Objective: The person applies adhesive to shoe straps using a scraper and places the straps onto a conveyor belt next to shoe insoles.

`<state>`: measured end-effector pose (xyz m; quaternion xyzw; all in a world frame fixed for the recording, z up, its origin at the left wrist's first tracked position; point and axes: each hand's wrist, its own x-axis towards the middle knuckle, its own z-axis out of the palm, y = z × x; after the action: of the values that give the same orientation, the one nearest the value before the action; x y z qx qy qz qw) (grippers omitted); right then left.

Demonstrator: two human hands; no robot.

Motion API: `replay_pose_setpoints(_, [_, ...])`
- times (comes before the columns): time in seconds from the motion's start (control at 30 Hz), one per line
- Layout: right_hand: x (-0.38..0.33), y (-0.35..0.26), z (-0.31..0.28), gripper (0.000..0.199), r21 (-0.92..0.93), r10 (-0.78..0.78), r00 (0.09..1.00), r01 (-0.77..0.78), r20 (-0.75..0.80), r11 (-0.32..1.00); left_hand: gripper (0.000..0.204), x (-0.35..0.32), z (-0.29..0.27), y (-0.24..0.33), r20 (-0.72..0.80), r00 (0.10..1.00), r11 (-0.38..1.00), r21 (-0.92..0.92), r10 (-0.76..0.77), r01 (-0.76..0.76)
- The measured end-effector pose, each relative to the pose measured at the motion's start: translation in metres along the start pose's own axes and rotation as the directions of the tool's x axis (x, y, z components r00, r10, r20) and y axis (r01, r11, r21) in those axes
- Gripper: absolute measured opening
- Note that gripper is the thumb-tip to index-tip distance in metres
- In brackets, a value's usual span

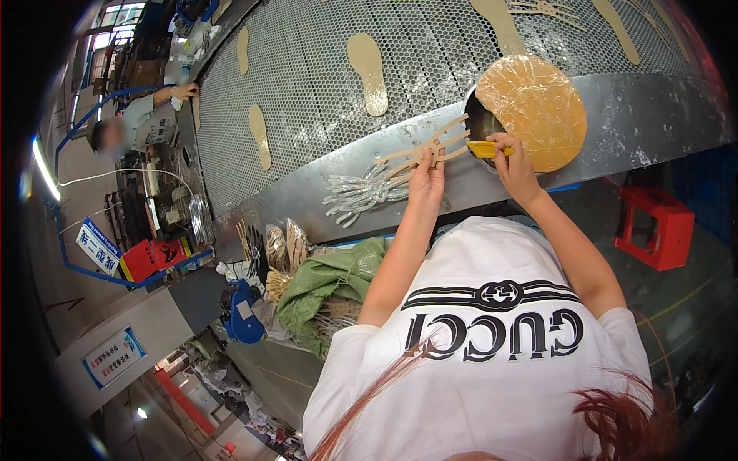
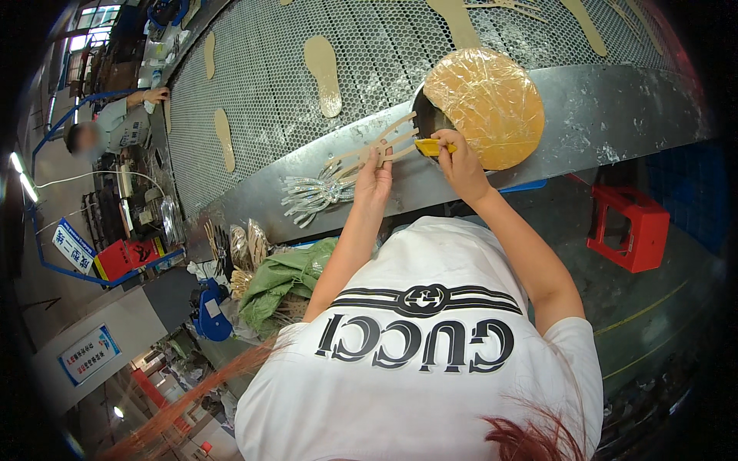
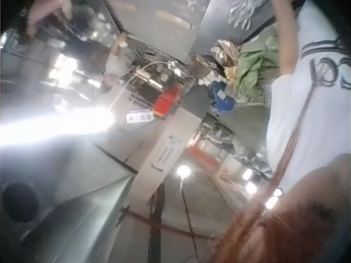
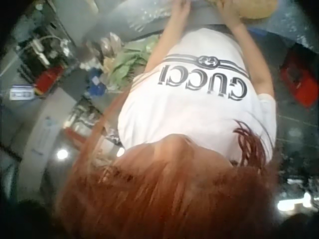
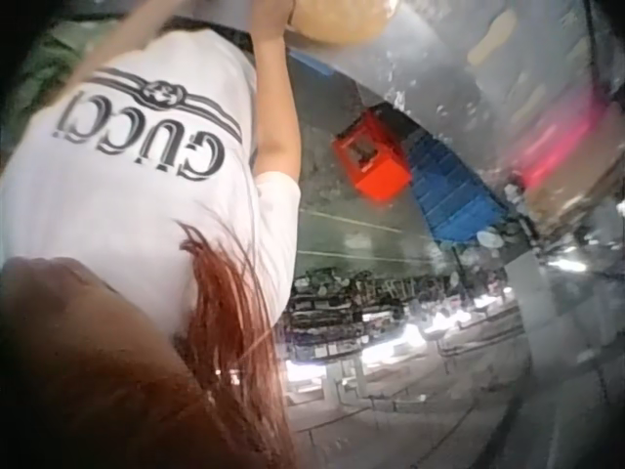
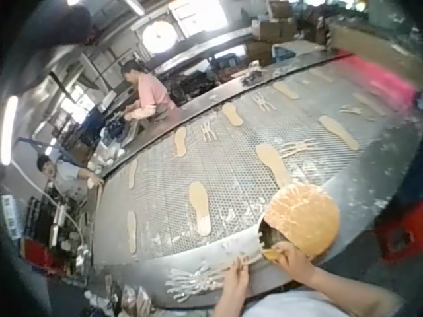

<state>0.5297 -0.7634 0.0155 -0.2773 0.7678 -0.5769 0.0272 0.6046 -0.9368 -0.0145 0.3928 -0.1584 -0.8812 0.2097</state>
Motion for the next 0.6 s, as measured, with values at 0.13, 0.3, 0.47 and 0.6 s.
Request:
replay_pose_setpoints(0.13, [0.003,0.006,-0.010,0.017,-0.021,0.025,0.999,-0.025,-0.025,0.999,0.036,-0.002,0.009,0.012,0.003,0.997,0.996,0.037,0.080,-0.080])
replay_pose_setpoints(0.3, [-0.002,0.024,-0.030,0.012,-0.023,0.095,0.991,-0.097,-0.097,0.995,0.033,0.001,0.033,0.046,0.127,0.966,0.952,0.183,0.223,-0.244])
replay_pose_setpoints(0.47, [-0.008,0.039,-0.049,0.012,0.140,0.312,0.938,-0.292,-0.148,0.946,0.025,0.053,0.119,0.078,0.419,0.867,0.789,0.420,0.270,-0.449])
replay_pose_setpoints(0.6, [-0.004,0.036,-0.045,0.014,0.352,0.462,0.879,-0.397,-0.121,0.848,0.049,0.092,0.167,0.101,0.182,0.983,0.804,0.588,-0.027,-0.087])
